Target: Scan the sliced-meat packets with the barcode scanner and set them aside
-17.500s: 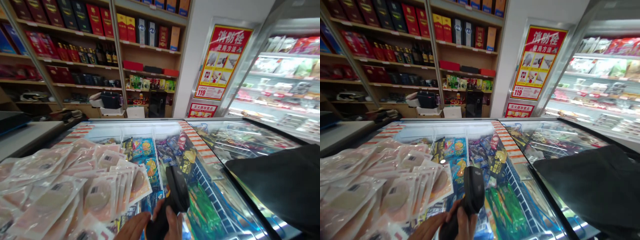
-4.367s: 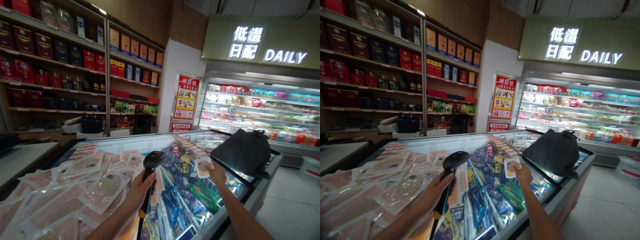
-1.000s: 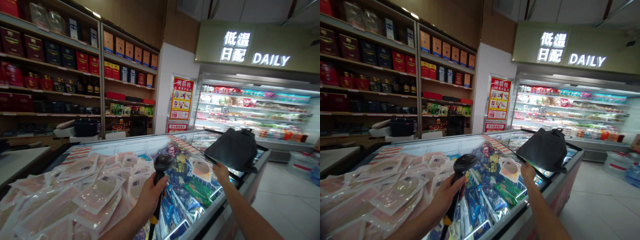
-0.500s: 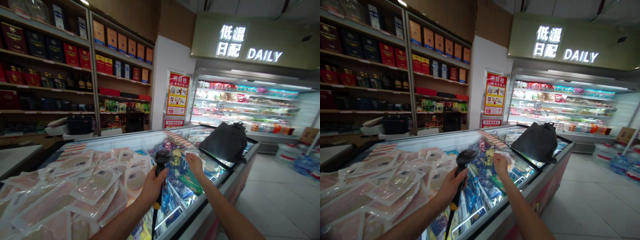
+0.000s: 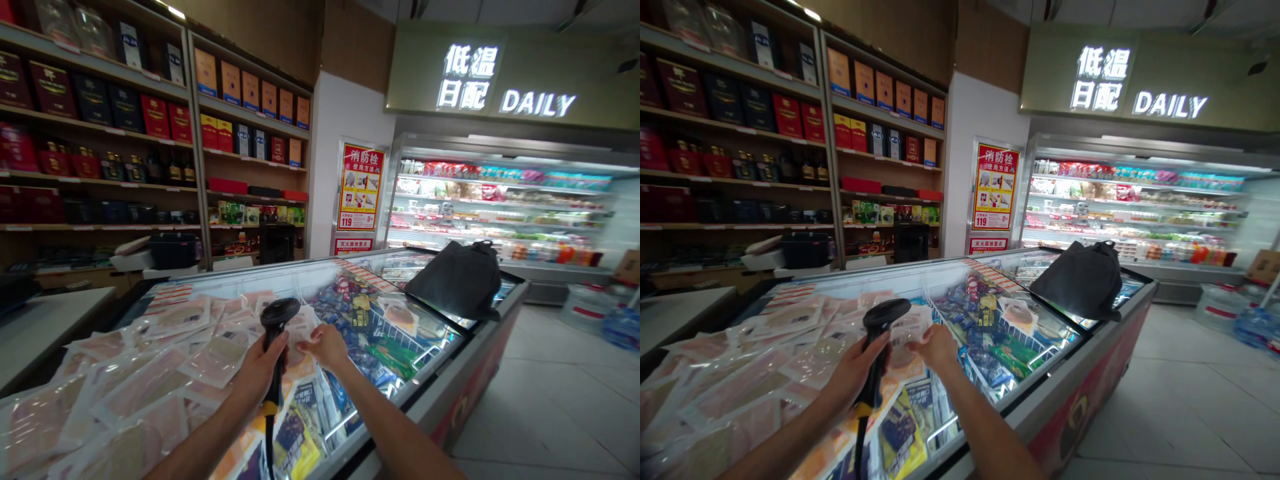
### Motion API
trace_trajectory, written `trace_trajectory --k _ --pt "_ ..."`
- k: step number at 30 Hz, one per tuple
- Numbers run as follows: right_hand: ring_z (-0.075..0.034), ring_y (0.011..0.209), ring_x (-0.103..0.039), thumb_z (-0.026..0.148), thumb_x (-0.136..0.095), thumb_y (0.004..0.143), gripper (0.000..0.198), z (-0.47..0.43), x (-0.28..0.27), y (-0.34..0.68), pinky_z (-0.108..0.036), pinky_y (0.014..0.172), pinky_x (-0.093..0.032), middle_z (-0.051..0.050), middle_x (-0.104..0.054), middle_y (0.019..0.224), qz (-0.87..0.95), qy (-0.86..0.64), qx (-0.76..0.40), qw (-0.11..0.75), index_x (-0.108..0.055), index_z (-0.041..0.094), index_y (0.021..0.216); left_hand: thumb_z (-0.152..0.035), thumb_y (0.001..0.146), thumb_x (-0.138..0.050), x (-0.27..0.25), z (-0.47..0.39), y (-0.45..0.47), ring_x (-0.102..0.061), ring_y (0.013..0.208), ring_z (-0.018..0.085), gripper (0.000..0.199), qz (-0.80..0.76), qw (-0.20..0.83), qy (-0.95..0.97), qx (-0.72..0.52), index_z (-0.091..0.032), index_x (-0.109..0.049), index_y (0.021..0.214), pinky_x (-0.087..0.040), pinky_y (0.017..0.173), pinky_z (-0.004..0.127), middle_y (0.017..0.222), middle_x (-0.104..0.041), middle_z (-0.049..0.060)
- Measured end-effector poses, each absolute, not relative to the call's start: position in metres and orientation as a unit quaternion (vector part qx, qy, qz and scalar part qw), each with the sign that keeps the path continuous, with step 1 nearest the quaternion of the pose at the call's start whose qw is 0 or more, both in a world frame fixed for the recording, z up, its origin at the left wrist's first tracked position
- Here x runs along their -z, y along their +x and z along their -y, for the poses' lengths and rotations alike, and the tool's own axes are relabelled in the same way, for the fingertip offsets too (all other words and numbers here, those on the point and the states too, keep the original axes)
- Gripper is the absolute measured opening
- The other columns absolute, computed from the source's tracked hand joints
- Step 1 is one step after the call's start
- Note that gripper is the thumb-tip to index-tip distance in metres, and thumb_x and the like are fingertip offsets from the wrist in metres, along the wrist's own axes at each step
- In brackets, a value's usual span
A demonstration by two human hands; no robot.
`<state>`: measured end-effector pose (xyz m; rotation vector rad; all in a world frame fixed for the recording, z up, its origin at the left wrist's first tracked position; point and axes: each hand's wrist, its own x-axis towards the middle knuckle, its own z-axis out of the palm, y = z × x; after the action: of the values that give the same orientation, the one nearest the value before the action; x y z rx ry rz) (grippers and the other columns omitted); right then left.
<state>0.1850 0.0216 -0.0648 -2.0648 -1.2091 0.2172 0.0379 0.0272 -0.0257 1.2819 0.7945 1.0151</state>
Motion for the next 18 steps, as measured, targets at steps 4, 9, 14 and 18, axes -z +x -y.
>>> trace_trajectory --k 4,9,14,18 --pt "-0.020 0.085 -0.053 0.052 -0.061 0.049 0.038 -0.023 0.065 0.176 -0.031 0.070 -0.036 -0.004 -0.056 0.087 0.456 -0.833 -0.056 0.308 -0.058 0.021 0.072 -0.047 0.059 -0.056 0.027 -0.033 0.024 -0.043 0.036 0.007 0.032 -0.376 0.597 0.544 -0.455 -0.015 -0.049 0.057 -0.033 0.035 0.017 0.041 -0.049 -0.005" --pt "-0.021 0.090 -0.051 0.050 -0.063 0.046 0.050 -0.026 0.067 0.176 -0.033 0.071 -0.035 -0.005 -0.054 0.095 0.441 -0.835 -0.056 0.325 -0.055 0.022 0.087 -0.046 0.059 -0.056 0.027 -0.036 0.012 -0.044 0.035 0.008 0.031 -0.398 0.595 0.534 -0.450 -0.016 -0.050 0.057 -0.032 0.032 0.018 0.041 -0.049 -0.005" --pt "-0.017 0.073 -0.054 0.036 -0.061 0.051 0.021 -0.029 0.070 0.187 -0.027 0.062 -0.035 -0.002 -0.058 0.072 0.429 -0.807 -0.121 0.387 -0.055 0.019 0.062 -0.045 0.058 -0.057 0.028 -0.039 0.008 -0.044 0.034 0.008 0.030 -0.411 0.593 0.518 -0.460 -0.016 -0.050 0.057 -0.032 0.032 0.017 0.040 -0.050 -0.005" --pt "-0.011 0.052 -0.047 0.030 -0.053 0.057 0.013 -0.031 0.078 0.213 -0.023 0.050 -0.032 0.004 -0.048 0.049 0.410 -0.716 -0.151 0.544 -0.047 0.019 0.054 -0.045 0.061 -0.056 0.028 -0.037 0.007 -0.044 0.036 0.007 0.030 -0.382 0.600 0.533 -0.457 -0.016 -0.050 0.058 -0.033 0.035 0.017 0.041 -0.049 -0.005"
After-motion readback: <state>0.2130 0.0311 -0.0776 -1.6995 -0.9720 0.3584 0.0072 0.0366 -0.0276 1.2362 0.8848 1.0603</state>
